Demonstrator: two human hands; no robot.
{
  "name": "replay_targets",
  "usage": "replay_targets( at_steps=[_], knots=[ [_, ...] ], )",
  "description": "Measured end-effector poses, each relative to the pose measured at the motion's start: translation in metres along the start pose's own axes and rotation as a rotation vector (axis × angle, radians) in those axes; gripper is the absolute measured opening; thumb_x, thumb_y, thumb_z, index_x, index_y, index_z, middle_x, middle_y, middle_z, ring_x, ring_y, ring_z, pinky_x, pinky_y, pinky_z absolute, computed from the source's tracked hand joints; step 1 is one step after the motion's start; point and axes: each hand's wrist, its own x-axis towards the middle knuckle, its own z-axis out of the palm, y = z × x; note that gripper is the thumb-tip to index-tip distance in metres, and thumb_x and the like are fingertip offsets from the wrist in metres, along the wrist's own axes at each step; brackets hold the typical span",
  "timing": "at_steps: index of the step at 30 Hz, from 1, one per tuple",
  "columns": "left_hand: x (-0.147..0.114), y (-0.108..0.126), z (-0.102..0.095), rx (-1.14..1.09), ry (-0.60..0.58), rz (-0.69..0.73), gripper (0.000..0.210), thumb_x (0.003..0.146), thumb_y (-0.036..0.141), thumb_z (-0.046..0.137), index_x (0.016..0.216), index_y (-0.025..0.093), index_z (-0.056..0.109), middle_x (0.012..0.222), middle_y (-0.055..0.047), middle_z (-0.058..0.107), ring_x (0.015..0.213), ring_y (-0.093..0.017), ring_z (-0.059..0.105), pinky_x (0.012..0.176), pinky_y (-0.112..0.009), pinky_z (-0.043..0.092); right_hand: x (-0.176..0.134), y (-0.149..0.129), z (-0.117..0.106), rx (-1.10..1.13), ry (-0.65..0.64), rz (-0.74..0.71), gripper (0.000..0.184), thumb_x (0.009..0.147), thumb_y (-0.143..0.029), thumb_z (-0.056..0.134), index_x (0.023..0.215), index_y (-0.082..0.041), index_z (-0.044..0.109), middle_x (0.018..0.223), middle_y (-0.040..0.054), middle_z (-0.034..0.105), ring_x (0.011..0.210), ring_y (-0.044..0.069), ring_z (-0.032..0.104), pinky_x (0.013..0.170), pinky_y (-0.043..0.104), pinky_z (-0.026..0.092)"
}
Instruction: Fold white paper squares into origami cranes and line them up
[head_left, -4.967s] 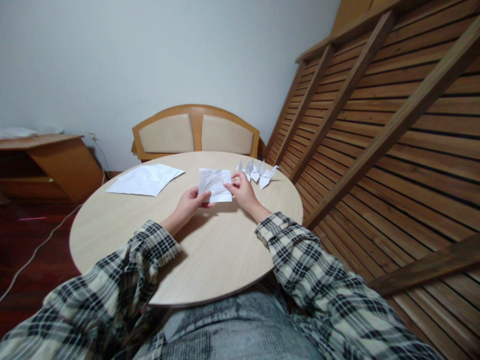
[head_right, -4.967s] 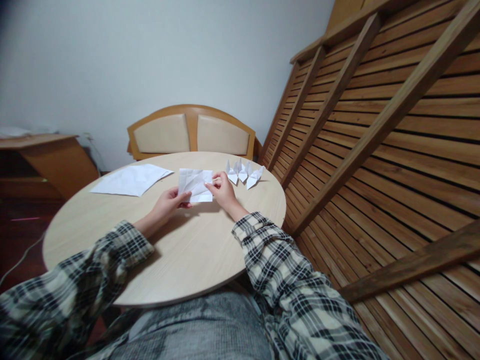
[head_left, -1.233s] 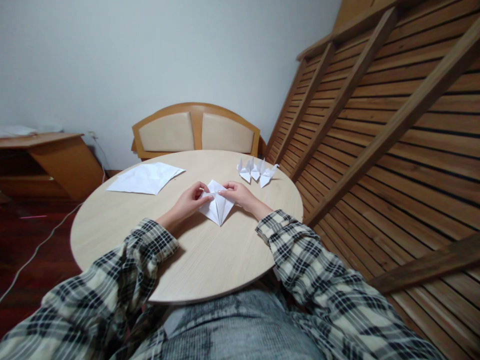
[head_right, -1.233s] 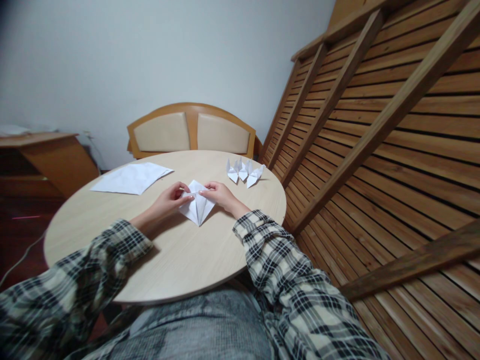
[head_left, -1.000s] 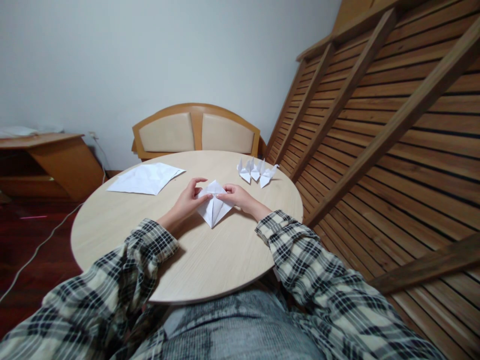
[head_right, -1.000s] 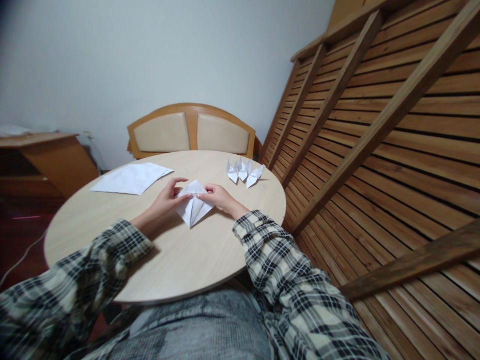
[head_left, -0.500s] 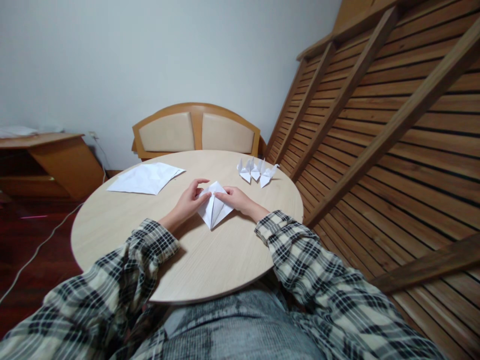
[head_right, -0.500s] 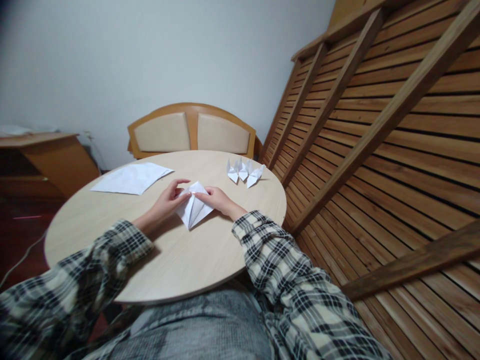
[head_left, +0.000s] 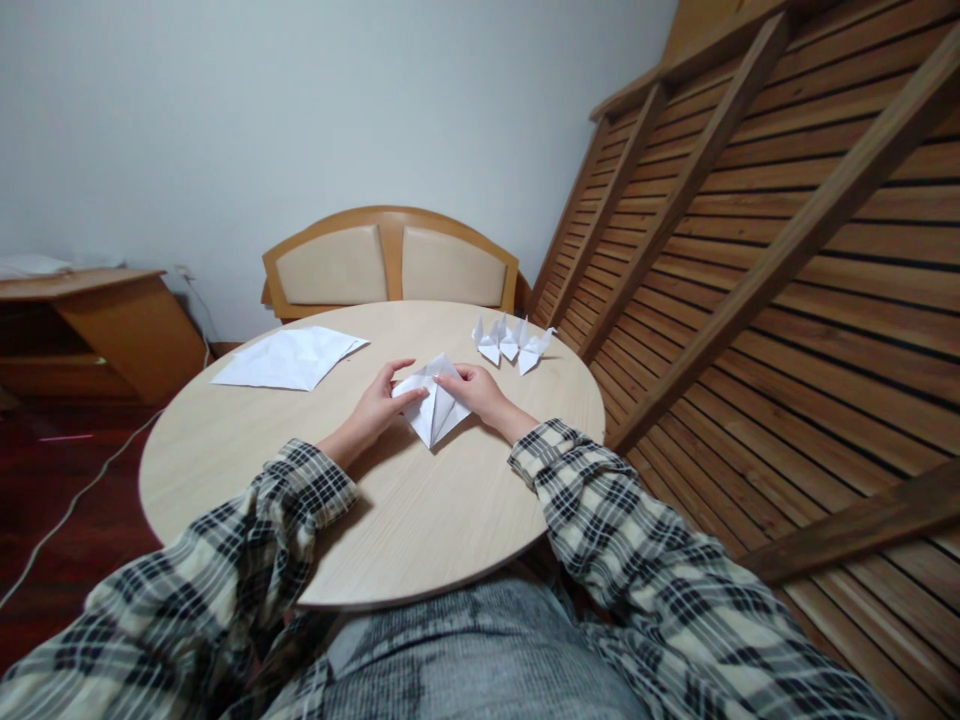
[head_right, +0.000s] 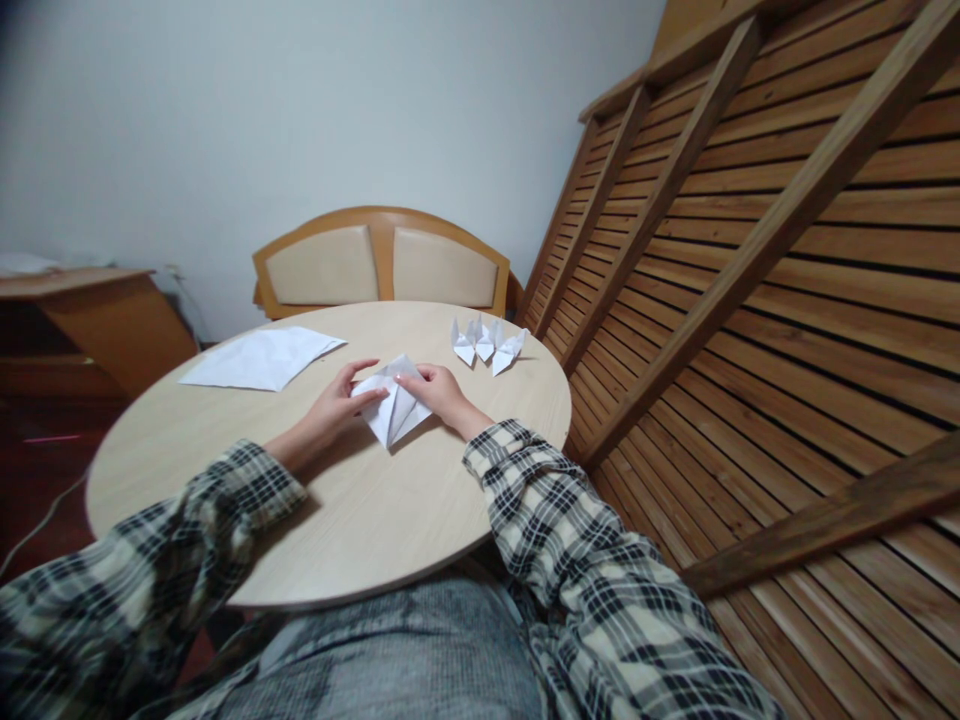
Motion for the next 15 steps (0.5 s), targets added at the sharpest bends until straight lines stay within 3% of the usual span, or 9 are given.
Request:
replay_targets(
  at_steps=[3, 7, 10, 15],
  knots=[
    [0.000, -0.001, 0.001, -0.094, 0.015, -0.067, 0.068, 0.072, 0.033, 0.080, 0.131, 0.020, 0.050, 0.089, -0.004, 0.062, 0.068, -0.015, 0.058, 0.055, -0.025, 0.042, 0.001, 0.001, 0.000, 0.025, 0.043, -0.035, 0.035, 0.072, -0.049, 0.070, 0.078, -0.015, 0.065, 0.072, 0.0009, 0.059, 0.064, 0.012, 0.049, 0.057, 0.025, 0.036],
    [0.000, -0.006, 0.003, -0.226, -0.139, -0.146, 0.046, 0.072, 0.036, 0.080, 0.108, 0.016, 0.060, 0.084, -0.003, 0.063, 0.061, -0.011, 0.056, 0.054, -0.024, 0.043, 0.003, 0.000, -0.001, 0.096, 0.122, -0.083, 0.036, 0.071, -0.050, 0.070, 0.076, -0.015, 0.062, 0.070, -0.0006, 0.056, 0.062, 0.012, 0.046, 0.058, 0.025, 0.036],
    [-0.001, -0.010, 0.004, -0.176, -0.249, -0.200, 0.032, 0.077, 0.043, 0.075, 0.083, 0.015, 0.062, 0.066, 0.000, 0.060, 0.054, -0.011, 0.053, 0.054, -0.025, 0.045, 0.003, -0.003, -0.003, 0.115, 0.164, -0.085, 0.037, 0.070, -0.051, 0.070, 0.074, -0.016, 0.060, 0.069, -0.0014, 0.054, 0.062, 0.011, 0.045, 0.058, 0.025, 0.036],
    [-0.003, -0.010, 0.005, -0.040, -0.311, -0.184, 0.042, 0.081, 0.052, 0.067, 0.061, 0.016, 0.059, 0.053, -0.001, 0.055, 0.050, -0.011, 0.051, 0.053, -0.025, 0.045, 0.001, -0.007, -0.003, 0.091, 0.177, -0.065, 0.038, 0.069, -0.053, 0.069, 0.074, -0.017, 0.059, 0.069, -0.0009, 0.055, 0.064, 0.013, 0.046, 0.059, 0.025, 0.037]
  ],
)
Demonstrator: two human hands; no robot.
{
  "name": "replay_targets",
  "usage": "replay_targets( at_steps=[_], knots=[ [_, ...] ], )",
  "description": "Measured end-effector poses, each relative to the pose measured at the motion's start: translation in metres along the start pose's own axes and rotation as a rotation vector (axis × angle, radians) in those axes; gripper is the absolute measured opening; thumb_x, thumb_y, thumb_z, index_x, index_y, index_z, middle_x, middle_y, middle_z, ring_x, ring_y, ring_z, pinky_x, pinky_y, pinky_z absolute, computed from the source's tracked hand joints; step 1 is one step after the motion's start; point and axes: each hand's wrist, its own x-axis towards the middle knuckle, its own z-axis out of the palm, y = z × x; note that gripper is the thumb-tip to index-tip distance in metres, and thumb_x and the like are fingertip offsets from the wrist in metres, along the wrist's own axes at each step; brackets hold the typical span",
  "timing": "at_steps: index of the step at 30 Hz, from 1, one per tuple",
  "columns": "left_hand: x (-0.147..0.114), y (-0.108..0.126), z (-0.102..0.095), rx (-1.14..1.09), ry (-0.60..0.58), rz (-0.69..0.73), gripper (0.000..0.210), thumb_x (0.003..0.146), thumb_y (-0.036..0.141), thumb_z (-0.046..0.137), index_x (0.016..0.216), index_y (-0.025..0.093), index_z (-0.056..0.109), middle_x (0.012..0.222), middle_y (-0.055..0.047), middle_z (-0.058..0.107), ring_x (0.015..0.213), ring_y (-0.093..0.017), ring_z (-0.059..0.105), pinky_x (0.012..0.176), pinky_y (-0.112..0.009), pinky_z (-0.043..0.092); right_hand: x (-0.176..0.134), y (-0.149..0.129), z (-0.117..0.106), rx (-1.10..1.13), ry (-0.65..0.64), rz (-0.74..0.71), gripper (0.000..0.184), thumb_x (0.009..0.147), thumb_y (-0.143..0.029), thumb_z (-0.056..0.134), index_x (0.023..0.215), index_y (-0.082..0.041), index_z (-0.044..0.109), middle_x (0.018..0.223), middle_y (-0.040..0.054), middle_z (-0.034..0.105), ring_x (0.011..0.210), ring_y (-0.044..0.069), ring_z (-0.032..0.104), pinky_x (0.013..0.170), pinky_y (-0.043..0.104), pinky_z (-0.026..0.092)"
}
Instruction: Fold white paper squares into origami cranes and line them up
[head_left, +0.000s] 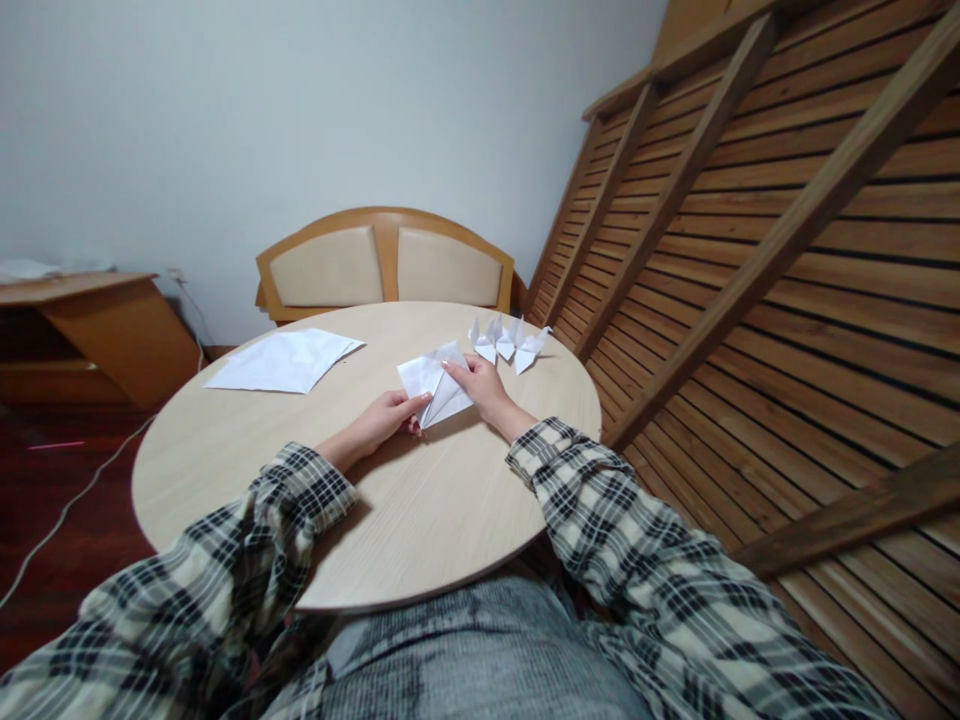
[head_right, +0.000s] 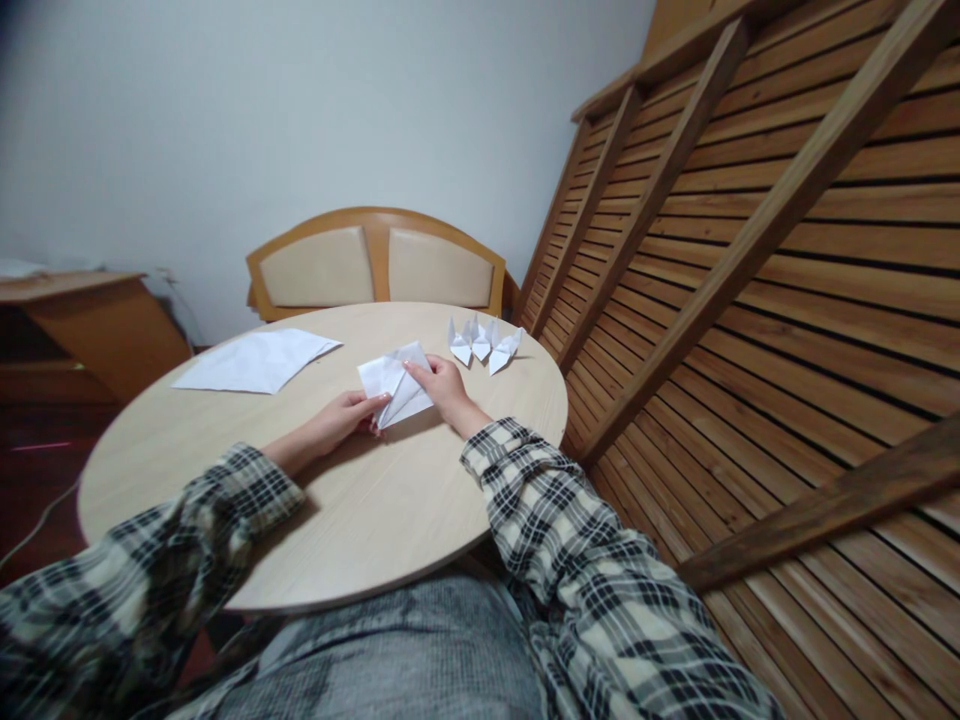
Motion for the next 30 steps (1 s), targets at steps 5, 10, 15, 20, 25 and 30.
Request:
replay_targets(
  at_steps=[5, 10, 15, 20, 25, 30],
  knots=[
    [0.000, 0.002, 0.000, 0.019, 0.005, 0.014, 0.040, 0.078, 0.051, 0.068, 0.061, 0.016, 0.061, 0.053, -0.002, 0.058, 0.049, -0.011, 0.052, 0.051, -0.025, 0.043, -0.001, 0.001, 0.000, 0.010, -0.009, -0.011, 0.038, 0.069, -0.053, 0.069, 0.073, -0.017, 0.059, 0.070, -0.0008, 0.055, 0.064, 0.012, 0.045, 0.059, 0.025, 0.036],
    [0.000, 0.002, 0.000, 0.018, 0.001, 0.013, 0.038, 0.079, 0.049, 0.068, 0.060, 0.017, 0.059, 0.053, -0.002, 0.058, 0.049, -0.012, 0.053, 0.051, -0.026, 0.044, 0.000, 0.001, 0.000, -0.032, 0.001, -0.017, 0.039, 0.069, -0.055, 0.068, 0.073, -0.017, 0.059, 0.069, -0.0009, 0.053, 0.064, 0.013, 0.044, 0.058, 0.025, 0.035],
    [-0.003, 0.004, 0.002, -0.044, -0.037, -0.003, 0.032, 0.081, 0.043, 0.068, 0.064, 0.017, 0.058, 0.058, -0.004, 0.062, 0.055, -0.012, 0.057, 0.055, -0.025, 0.045, 0.002, 0.004, -0.003, -0.041, 0.058, -0.046, 0.037, 0.071, -0.053, 0.066, 0.072, -0.018, 0.057, 0.068, -0.0014, 0.051, 0.064, 0.013, 0.044, 0.059, 0.026, 0.036],
    [-0.004, 0.005, 0.003, -0.003, -0.058, 0.019, 0.028, 0.083, 0.041, 0.066, 0.068, 0.017, 0.061, 0.063, -0.005, 0.066, 0.053, -0.011, 0.053, 0.054, -0.024, 0.044, 0.008, 0.013, -0.007, -0.051, 0.099, -0.059, 0.035, 0.072, -0.052, 0.066, 0.070, -0.018, 0.056, 0.067, -0.0014, 0.051, 0.064, 0.013, 0.045, 0.059, 0.026, 0.037],
    [-0.003, 0.003, 0.002, 0.012, -0.056, 0.031, 0.028, 0.082, 0.040, 0.067, 0.069, 0.016, 0.063, 0.065, -0.006, 0.067, 0.055, -0.012, 0.054, 0.056, -0.025, 0.045, 0.009, 0.016, -0.008, -0.071, 0.119, -0.068, 0.035, 0.074, -0.052, 0.065, 0.073, -0.018, 0.059, 0.068, -0.0010, 0.054, 0.066, 0.014, 0.048, 0.062, 0.026, 0.040],
    [-0.003, 0.005, 0.003, -0.068, -0.068, 0.033, 0.020, 0.081, 0.034, 0.069, 0.075, 0.017, 0.062, 0.070, -0.004, 0.067, 0.056, -0.011, 0.054, 0.059, -0.025, 0.047, 0.010, 0.015, -0.011, -0.075, 0.154, -0.086, 0.036, 0.074, -0.053, 0.065, 0.077, -0.017, 0.061, 0.073, 0.0009, 0.057, 0.070, 0.015, 0.050, 0.063, 0.026, 0.041]
  ],
)
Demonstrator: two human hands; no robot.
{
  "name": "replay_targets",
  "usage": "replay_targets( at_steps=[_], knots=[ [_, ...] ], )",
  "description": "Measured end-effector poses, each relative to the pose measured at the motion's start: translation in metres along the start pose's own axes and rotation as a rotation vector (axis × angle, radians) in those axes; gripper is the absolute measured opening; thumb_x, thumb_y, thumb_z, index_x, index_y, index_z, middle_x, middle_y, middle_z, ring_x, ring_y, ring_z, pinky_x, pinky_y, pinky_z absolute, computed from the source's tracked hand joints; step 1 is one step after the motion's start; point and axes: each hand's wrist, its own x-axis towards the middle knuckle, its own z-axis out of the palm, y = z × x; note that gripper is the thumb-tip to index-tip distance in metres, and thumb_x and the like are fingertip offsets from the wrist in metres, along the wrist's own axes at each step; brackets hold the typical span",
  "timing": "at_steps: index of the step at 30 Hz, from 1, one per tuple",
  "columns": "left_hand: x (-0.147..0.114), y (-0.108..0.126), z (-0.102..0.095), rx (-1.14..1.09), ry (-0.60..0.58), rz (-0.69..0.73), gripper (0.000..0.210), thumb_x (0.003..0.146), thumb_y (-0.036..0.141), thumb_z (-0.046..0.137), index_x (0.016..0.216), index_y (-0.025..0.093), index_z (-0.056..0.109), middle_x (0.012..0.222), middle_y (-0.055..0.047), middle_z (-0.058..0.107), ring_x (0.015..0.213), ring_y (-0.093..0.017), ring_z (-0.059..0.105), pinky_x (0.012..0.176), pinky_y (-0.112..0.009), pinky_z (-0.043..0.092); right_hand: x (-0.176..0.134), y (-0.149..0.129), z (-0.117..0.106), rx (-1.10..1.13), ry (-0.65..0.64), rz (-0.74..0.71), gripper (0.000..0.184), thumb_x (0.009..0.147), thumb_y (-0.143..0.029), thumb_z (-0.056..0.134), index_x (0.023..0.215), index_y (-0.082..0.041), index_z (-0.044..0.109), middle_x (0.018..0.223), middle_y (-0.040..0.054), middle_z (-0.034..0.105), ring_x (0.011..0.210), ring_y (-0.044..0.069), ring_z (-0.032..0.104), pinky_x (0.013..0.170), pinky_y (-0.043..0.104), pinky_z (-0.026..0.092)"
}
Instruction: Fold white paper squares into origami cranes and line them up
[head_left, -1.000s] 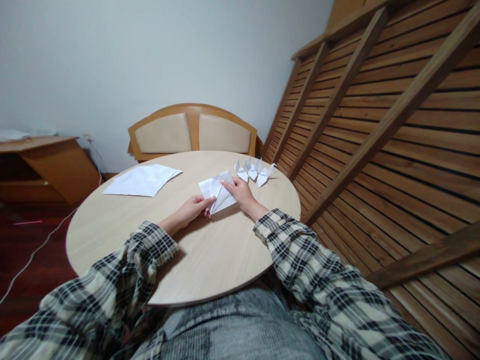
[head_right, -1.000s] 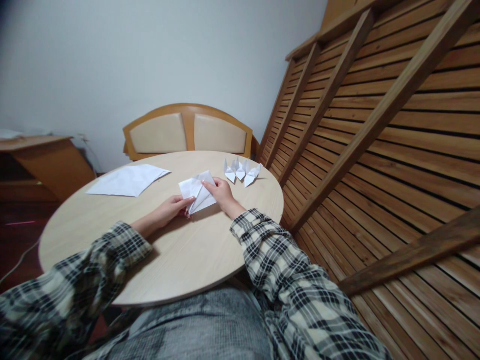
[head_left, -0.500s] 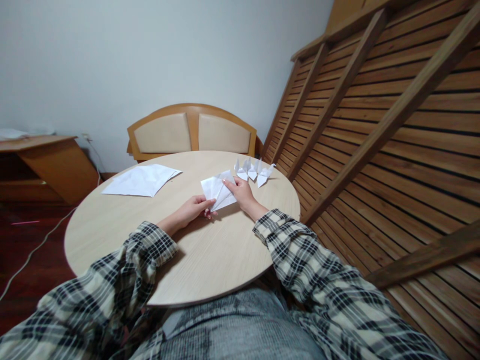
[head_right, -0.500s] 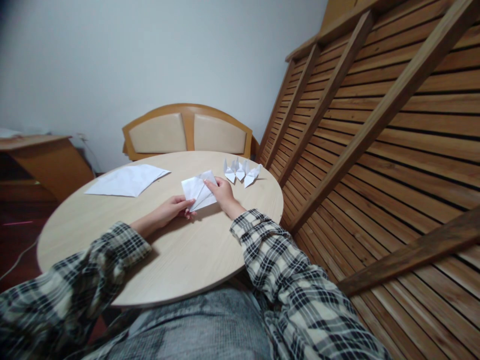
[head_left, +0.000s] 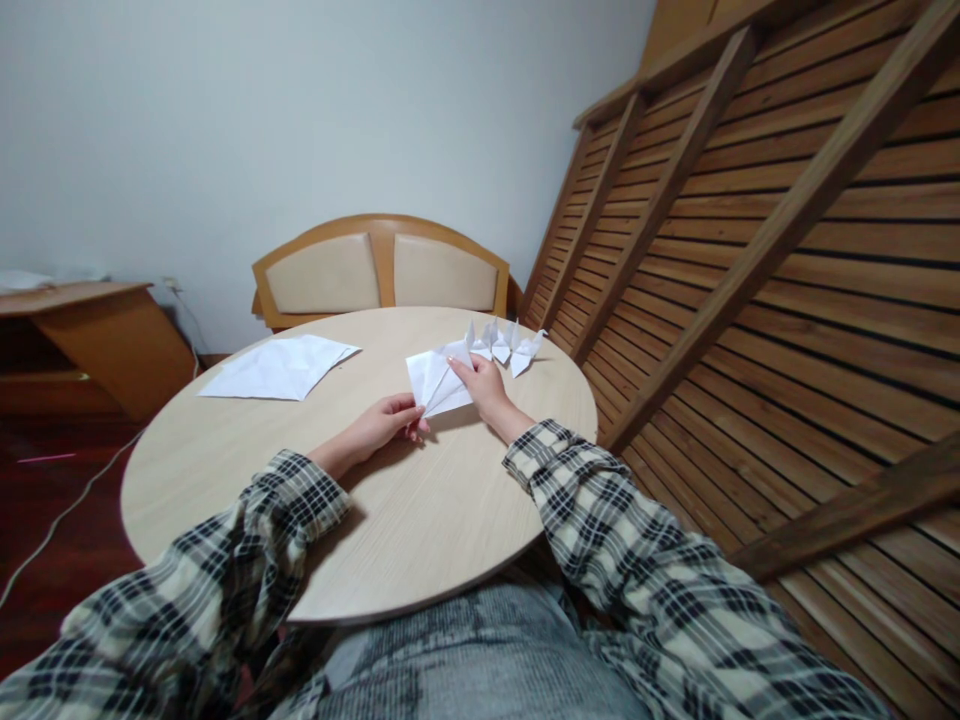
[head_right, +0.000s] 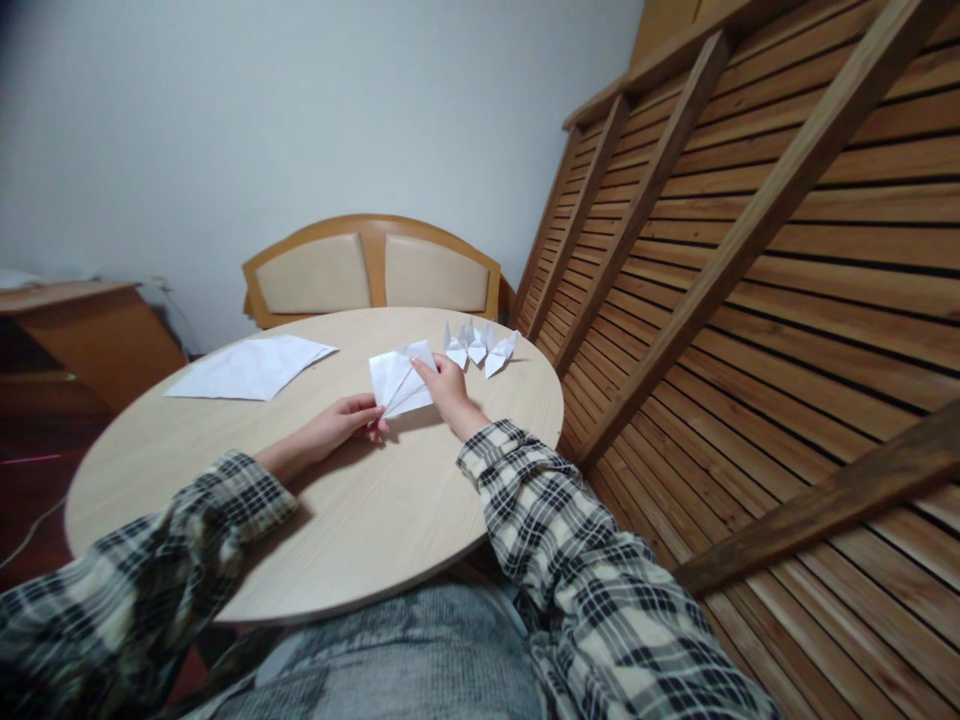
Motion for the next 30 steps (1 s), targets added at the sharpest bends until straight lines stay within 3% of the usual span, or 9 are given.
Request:
replay_targets(
  at_steps=[4, 9, 14, 30],
  knots=[
    [0.000, -0.001, -0.001, -0.049, -0.011, -0.019, 0.018, 0.081, 0.033, 0.069, 0.080, 0.017, 0.061, 0.073, -0.003, 0.066, 0.060, -0.011, 0.057, 0.063, -0.025, 0.049, 0.001, 0.001, -0.001, 0.012, 0.005, 0.006, 0.034, 0.075, -0.052, 0.064, 0.077, -0.018, 0.061, 0.073, 0.0011, 0.058, 0.069, 0.015, 0.050, 0.064, 0.027, 0.041],
    [0.000, -0.001, 0.000, -0.081, 0.012, -0.051, 0.034, 0.090, 0.050, 0.056, 0.082, 0.018, 0.059, 0.071, -0.005, 0.068, 0.059, -0.013, 0.060, 0.062, -0.028, 0.050, -0.002, -0.004, 0.002, 0.053, -0.019, 0.012, 0.034, 0.074, -0.051, 0.066, 0.079, -0.017, 0.061, 0.076, 0.0015, 0.058, 0.072, 0.015, 0.051, 0.066, 0.027, 0.042],
    [-0.001, 0.004, 0.003, 0.075, 0.009, -0.035, 0.027, 0.082, 0.040, 0.069, 0.073, 0.016, 0.061, 0.061, -0.004, 0.066, 0.054, -0.012, 0.057, 0.057, -0.026, 0.046, -0.006, -0.011, 0.007, 0.111, -0.083, 0.067, 0.036, 0.071, -0.051, 0.067, 0.079, -0.017, 0.059, 0.074, -0.0002, 0.057, 0.069, 0.014, 0.051, 0.063, 0.026, 0.042],
    [-0.001, 0.003, 0.003, 0.112, 0.067, -0.046, 0.028, 0.084, 0.038, 0.064, 0.068, 0.016, 0.059, 0.058, -0.002, 0.064, 0.051, -0.011, 0.056, 0.055, -0.024, 0.045, -0.005, -0.017, 0.004, 0.299, -0.227, 0.270, 0.032, 0.065, -0.034, 0.081, 0.088, -0.017, 0.064, 0.084, 0.0040, 0.069, 0.071, 0.016, 0.061, 0.067, 0.029, 0.048]
  ],
)
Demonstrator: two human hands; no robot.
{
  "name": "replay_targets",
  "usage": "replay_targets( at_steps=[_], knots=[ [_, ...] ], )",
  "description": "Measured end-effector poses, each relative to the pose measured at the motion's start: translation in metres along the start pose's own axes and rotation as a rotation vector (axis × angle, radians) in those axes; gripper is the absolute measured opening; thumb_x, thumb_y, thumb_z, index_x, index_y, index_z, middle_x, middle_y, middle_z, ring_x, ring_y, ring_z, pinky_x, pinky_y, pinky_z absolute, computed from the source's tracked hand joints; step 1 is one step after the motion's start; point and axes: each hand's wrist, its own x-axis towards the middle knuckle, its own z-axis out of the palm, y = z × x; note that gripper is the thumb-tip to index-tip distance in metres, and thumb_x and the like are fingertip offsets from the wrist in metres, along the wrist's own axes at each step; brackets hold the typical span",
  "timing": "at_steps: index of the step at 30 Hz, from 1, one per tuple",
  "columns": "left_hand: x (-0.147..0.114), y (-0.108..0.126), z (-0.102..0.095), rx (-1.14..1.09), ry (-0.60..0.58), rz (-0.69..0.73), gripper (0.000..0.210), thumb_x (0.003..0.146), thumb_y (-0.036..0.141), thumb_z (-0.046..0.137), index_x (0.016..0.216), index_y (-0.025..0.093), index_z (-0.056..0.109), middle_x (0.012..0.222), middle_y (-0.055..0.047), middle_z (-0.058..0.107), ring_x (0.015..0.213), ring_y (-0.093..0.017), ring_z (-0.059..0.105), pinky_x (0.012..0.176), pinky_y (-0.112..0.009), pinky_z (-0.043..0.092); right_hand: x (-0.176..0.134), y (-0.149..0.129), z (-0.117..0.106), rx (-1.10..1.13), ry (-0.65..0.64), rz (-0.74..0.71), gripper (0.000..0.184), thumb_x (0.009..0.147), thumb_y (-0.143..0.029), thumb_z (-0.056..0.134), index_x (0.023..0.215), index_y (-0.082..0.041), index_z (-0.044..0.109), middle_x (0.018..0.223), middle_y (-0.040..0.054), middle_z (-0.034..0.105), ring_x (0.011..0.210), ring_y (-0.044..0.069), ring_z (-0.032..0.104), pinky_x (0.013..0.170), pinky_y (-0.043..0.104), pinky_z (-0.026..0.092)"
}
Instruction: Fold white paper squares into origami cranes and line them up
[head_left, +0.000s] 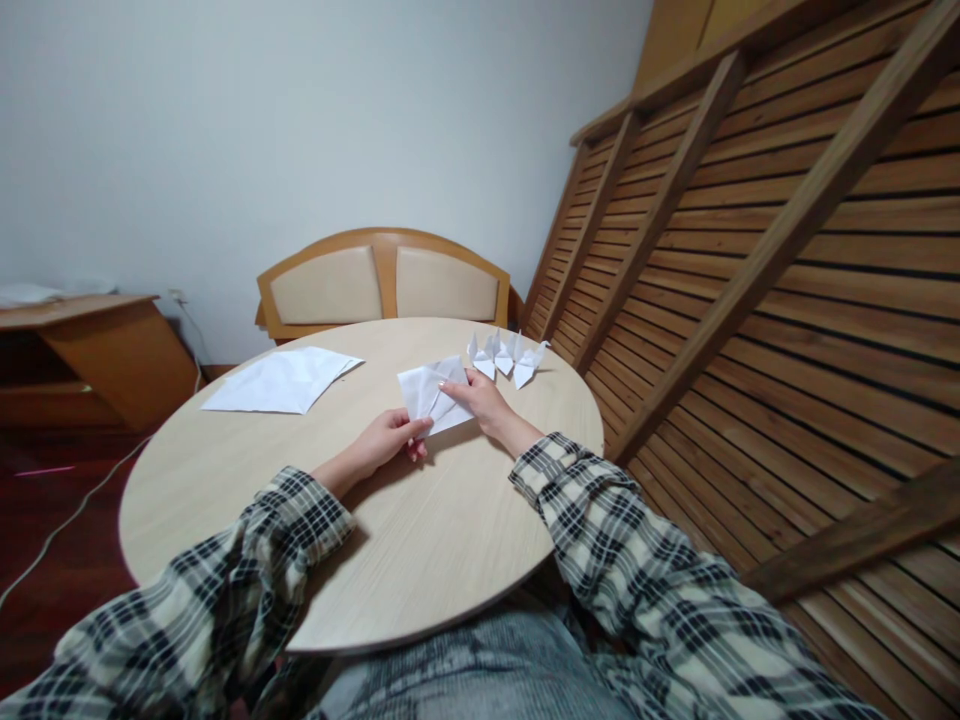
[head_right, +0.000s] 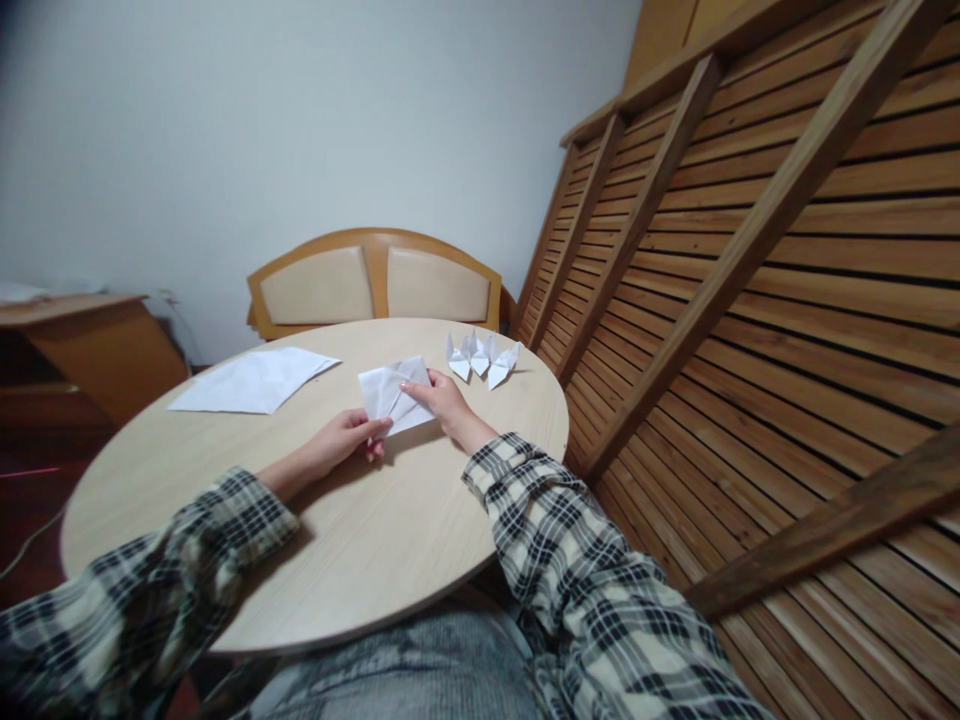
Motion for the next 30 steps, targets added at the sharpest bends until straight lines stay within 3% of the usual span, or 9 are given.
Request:
replay_targets(
  at_steps=[5, 9, 14, 25, 30],
  knots=[
    [-0.001, 0.001, 0.003, 0.058, 0.035, -0.030, 0.033, 0.083, 0.046, 0.063, 0.073, 0.015, 0.060, 0.057, -0.004, 0.062, 0.050, -0.014, 0.056, 0.050, -0.026, 0.043, -0.005, -0.005, 0.004, 0.021, -0.105, 0.084, 0.033, 0.066, -0.031, 0.081, 0.090, -0.017, 0.065, 0.085, 0.0048, 0.070, 0.070, 0.016, 0.060, 0.063, 0.028, 0.048],
    [-0.003, 0.001, 0.005, 0.085, 0.098, 0.056, 0.033, 0.080, 0.048, 0.065, 0.081, 0.016, 0.060, 0.059, 0.000, 0.057, 0.048, -0.012, 0.048, 0.046, -0.025, 0.035, -0.008, -0.006, 0.006, 0.037, -0.189, 0.134, 0.033, 0.066, -0.028, 0.081, 0.092, -0.016, 0.065, 0.086, 0.0044, 0.070, 0.069, 0.015, 0.060, 0.062, 0.027, 0.048],
    [-0.002, -0.002, 0.004, 0.166, 0.055, 0.078, 0.037, 0.083, 0.053, 0.059, 0.074, 0.017, 0.056, 0.056, 0.001, 0.051, 0.049, -0.012, 0.043, 0.047, -0.026, 0.032, -0.007, -0.002, 0.005, 0.023, -0.228, 0.153, 0.031, 0.069, -0.029, 0.082, 0.092, -0.015, 0.066, 0.084, 0.0047, 0.069, 0.068, 0.015, 0.061, 0.062, 0.027, 0.047],
    [-0.003, 0.003, 0.004, 0.112, 0.031, 0.039, 0.032, 0.075, 0.041, 0.072, 0.090, 0.016, 0.060, 0.068, 0.000, 0.058, 0.056, -0.012, 0.047, 0.052, -0.026, 0.036, -0.007, -0.001, 0.007, -0.066, -0.145, 0.143, 0.024, 0.078, -0.036, 0.076, 0.086, -0.015, 0.066, 0.084, 0.0062, 0.069, 0.070, 0.016, 0.061, 0.065, 0.028, 0.048],
    [-0.004, 0.004, 0.003, 0.136, 0.013, -0.017, 0.029, 0.076, 0.039, 0.072, 0.086, 0.014, 0.060, 0.063, 0.000, 0.059, 0.053, -0.011, 0.048, 0.050, -0.025, 0.035, -0.004, 0.004, 0.006, -0.122, -0.072, 0.126, 0.030, 0.084, -0.045, 0.070, 0.084, -0.015, 0.064, 0.081, 0.0073, 0.068, 0.068, 0.017, 0.061, 0.063, 0.029, 0.048]
  ],
)
